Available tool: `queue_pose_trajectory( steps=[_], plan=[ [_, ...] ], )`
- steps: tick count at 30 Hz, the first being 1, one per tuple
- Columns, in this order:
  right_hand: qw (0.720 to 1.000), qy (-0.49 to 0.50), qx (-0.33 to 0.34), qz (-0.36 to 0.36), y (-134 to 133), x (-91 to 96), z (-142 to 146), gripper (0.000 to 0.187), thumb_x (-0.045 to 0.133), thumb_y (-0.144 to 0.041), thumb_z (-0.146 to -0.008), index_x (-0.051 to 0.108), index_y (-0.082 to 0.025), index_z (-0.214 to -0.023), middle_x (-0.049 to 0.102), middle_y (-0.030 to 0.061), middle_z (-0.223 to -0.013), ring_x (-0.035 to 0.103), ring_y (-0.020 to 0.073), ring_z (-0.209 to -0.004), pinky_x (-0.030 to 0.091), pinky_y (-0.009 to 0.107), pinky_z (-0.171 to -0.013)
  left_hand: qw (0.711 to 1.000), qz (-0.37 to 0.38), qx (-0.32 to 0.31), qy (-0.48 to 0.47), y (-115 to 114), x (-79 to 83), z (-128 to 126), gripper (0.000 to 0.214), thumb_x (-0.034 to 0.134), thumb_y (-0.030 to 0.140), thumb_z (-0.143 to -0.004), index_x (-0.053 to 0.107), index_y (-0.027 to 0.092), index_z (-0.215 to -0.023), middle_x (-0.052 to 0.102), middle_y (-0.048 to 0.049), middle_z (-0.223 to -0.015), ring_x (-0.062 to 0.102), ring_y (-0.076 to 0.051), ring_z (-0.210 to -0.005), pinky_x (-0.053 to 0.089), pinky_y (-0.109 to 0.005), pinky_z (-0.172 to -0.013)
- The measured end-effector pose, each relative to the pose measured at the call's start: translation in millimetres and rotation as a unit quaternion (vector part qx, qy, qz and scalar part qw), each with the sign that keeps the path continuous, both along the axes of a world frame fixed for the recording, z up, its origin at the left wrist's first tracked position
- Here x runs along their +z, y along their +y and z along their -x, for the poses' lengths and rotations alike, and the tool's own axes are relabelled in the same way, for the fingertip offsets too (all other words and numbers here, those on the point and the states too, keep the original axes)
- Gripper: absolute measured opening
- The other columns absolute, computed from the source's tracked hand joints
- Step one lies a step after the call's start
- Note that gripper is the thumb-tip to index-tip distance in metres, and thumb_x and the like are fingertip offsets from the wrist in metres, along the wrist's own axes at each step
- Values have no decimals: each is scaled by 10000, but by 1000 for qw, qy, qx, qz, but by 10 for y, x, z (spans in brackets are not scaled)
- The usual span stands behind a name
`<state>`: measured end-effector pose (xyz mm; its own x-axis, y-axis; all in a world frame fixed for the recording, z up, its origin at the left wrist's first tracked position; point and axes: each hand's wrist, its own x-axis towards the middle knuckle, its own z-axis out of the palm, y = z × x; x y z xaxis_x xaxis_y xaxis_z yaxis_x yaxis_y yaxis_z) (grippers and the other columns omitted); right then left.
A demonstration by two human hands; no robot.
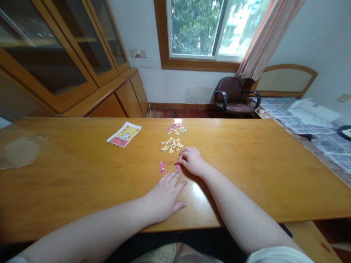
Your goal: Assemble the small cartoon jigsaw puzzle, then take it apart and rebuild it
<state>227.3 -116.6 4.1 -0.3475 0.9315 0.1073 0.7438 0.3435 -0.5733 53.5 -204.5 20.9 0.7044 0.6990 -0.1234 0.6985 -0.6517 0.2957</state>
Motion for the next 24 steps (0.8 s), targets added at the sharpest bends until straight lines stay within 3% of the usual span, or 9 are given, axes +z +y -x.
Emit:
queue_pose_trajectory(
  steps=[14,24],
  plan=[
    [1000,-15,7,-4,15,-22,12,124,644,-191,-819,666,-184,-697,662,29,-940,530,166,-912,339,320,-878,1000,0,1,-5,-5,0,0,631,541,565,-822,496,151,-1296,327,-204,-1488,247,-358,-1393,259,-524,-1108],
    [996,-84,-19,-20,-20,-12,75,114,638,-240,-832,685,-196,-737,652,42,-953,494,182,-900,323,325,-836,1000,-6,-1,5,3,13,-10,625,529,575,-823,506,154,-1284,348,-212,-1474,267,-354,-1386,270,-523,-1101]
  ],
)
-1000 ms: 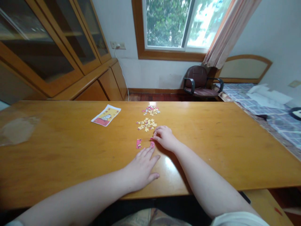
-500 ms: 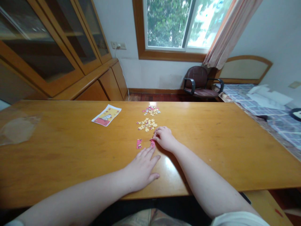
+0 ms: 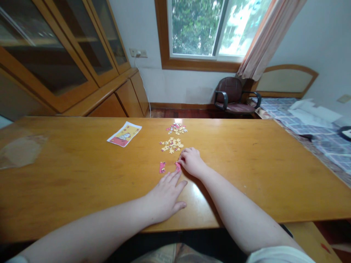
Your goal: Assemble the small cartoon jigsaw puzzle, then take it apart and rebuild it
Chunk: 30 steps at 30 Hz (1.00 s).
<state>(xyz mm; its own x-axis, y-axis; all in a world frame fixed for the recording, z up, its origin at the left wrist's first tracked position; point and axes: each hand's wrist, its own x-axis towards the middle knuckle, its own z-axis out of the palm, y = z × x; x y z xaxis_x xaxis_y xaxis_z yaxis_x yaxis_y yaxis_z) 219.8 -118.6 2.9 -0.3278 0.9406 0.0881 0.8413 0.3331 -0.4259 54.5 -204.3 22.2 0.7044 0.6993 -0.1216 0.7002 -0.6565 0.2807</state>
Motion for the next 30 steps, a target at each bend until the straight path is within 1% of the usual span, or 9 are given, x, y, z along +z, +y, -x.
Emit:
queue_pose_trajectory(
  steps=[4,8,12,14,17,21,24,27,30],
  plan=[
    [1000,-13,-6,2,-11,5,4,102,646,-266,-833,689,-204,-764,646,43,-948,487,189,-908,317,331,-833,1000,-3,2,-1,-7,-13,0,624,526,579,-824,506,155,-1282,347,-213,-1473,265,-357,-1386,274,-528,-1095],
    [1000,-16,-9,1,-25,18,6,96,656,-285,-825,689,-210,-777,639,50,-945,487,200,-927,312,341,-842,1000,-4,6,-5,-10,-33,1,616,527,582,-822,505,170,-1278,350,-193,-1478,263,-352,-1388,274,-528,-1095],
    [1000,-16,-4,-10,-30,47,-22,116,621,-298,-851,683,-212,-804,639,46,-946,495,196,-928,315,334,-842,1000,-3,2,-7,-2,-32,5,620,525,581,-822,506,162,-1278,343,-201,-1480,266,-354,-1387,263,-526,-1103],
    [999,-25,-8,-20,-22,79,-69,144,579,-299,-878,684,-211,-833,642,51,-954,502,195,-931,315,332,-844,1000,3,2,-8,3,-20,8,618,517,575,-829,503,156,-1284,335,-208,-1482,257,-355,-1390,254,-529,-1107],
    [998,-48,-34,-34,4,143,-180,193,531,-309,-904,690,-208,-859,651,59,-957,512,196,-925,311,335,-842,1000,16,4,-13,14,4,13,606,514,563,-835,501,160,-1288,325,-197,-1490,256,-354,-1390,243,-534,-1110],
    [994,-79,-67,-39,34,216,-328,198,547,-336,-892,705,-220,-864,665,59,-958,519,204,-912,310,332,-807,999,28,6,-25,40,29,19,560,519,541,-840,514,173,-1262,340,-179,-1485,299,-349,-1369,248,-535,-1104],
    [993,-102,-57,-20,34,242,-381,163,602,-349,-856,727,-244,-848,682,48,-939,529,209,-903,304,324,-772,999,40,7,-34,66,43,24,526,514,521,-849,527,169,-1239,348,-180,-1480,319,-347,-1357,262,-530,-1097],
    [992,-122,-41,-6,27,240,-390,125,618,-299,-844,738,-263,-838,694,37,-915,541,204,-891,303,312,-754,998,49,10,-43,89,48,32,513,503,512,-856,530,161,-1231,352,-178,-1477,328,-340,-1351,266,-517,-1099],
    [990,-134,-37,1,27,226,-388,131,611,-246,-839,741,-260,-846,698,39,-908,554,198,-882,312,303,-749,997,56,11,-49,106,46,41,514,506,512,-854,532,161,-1229,352,-174,-1478,322,-335,-1355,269,-506,-1102]
  ],
)
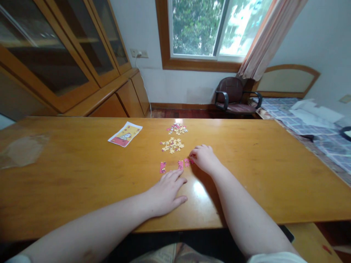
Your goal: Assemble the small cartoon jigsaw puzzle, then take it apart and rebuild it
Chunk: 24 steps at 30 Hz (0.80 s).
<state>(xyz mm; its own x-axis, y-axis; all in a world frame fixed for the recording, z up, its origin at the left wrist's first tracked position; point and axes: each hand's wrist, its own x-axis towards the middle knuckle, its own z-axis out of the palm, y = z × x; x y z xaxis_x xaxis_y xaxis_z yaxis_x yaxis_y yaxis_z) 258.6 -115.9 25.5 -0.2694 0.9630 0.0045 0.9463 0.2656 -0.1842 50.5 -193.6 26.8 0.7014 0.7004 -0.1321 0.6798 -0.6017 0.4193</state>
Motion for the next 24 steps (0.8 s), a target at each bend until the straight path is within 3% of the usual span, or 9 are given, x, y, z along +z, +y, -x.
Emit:
queue_pose_trajectory(
  steps=[12,20,24],
  plan=[
    [996,35,76,1,-43,-66,152,187,577,-226,-870,743,-263,-948,712,28,-931,602,175,-878,384,271,-782,999,35,7,-20,43,69,5,448,519,460,-858,560,173,-1200,355,-150,-1482,302,-323,-1370,271,-505,-1111],
    [999,36,24,12,37,-45,-66,241,519,-174,-859,750,-222,-904,713,43,-904,630,159,-839,421,226,-769,998,3,4,-59,106,43,18,341,557,400,-850,611,183,-1108,533,-113,-1317,427,-301,-1262,346,-487,-1063],
    [996,48,17,69,22,2,-109,186,606,-217,-786,752,-229,-900,719,36,-916,639,168,-822,436,226,-740,995,-17,17,-99,165,51,44,240,559,338,-850,629,189,-1024,619,-84,-1148,517,-255,-1116,401,-439,-998]
  ],
)
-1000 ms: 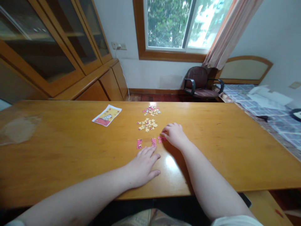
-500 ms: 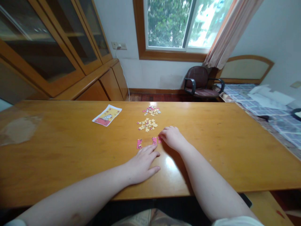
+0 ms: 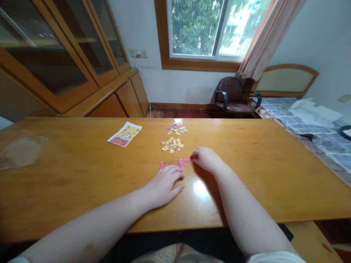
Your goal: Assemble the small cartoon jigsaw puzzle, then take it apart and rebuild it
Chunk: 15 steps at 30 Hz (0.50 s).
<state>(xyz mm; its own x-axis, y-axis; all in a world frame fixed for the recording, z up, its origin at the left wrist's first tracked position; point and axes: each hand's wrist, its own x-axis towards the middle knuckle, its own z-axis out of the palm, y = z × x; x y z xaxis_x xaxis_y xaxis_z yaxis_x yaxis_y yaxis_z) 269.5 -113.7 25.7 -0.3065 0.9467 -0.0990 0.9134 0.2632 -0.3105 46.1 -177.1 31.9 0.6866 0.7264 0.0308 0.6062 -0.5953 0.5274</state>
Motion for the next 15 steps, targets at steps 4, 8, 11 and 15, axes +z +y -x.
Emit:
queue_pose_trajectory(
  steps=[4,8,11,15],
  plan=[
    [999,22,11,37,-27,29,51,208,622,-201,-752,750,-237,-912,731,20,-902,644,164,-813,435,219,-714,999,-15,33,-29,80,6,28,185,537,288,-854,635,196,-982,649,-63,-1042,541,-232,-1037,426,-406,-941],
    [999,31,-7,44,-23,3,65,225,593,-170,-752,747,-237,-901,736,14,-876,646,153,-780,428,215,-684,996,-18,62,-56,178,35,63,162,523,250,-851,647,205,-944,662,-51,-986,565,-214,-980,440,-380,-899],
    [998,27,-22,54,-23,-17,59,210,604,-189,-751,738,-228,-908,732,18,-851,639,152,-744,419,217,-643,994,-14,81,-77,246,53,91,153,514,243,-857,655,203,-902,672,-42,-946,577,-204,-942,443,-368,-886],
    [996,11,-53,70,-43,15,50,195,592,-212,-766,727,-236,-905,725,11,-804,626,148,-692,396,221,-593,991,-16,97,-90,317,47,127,144,517,218,-851,657,193,-870,677,-36,-944,576,-203,-946,442,-360,-883]
  ],
)
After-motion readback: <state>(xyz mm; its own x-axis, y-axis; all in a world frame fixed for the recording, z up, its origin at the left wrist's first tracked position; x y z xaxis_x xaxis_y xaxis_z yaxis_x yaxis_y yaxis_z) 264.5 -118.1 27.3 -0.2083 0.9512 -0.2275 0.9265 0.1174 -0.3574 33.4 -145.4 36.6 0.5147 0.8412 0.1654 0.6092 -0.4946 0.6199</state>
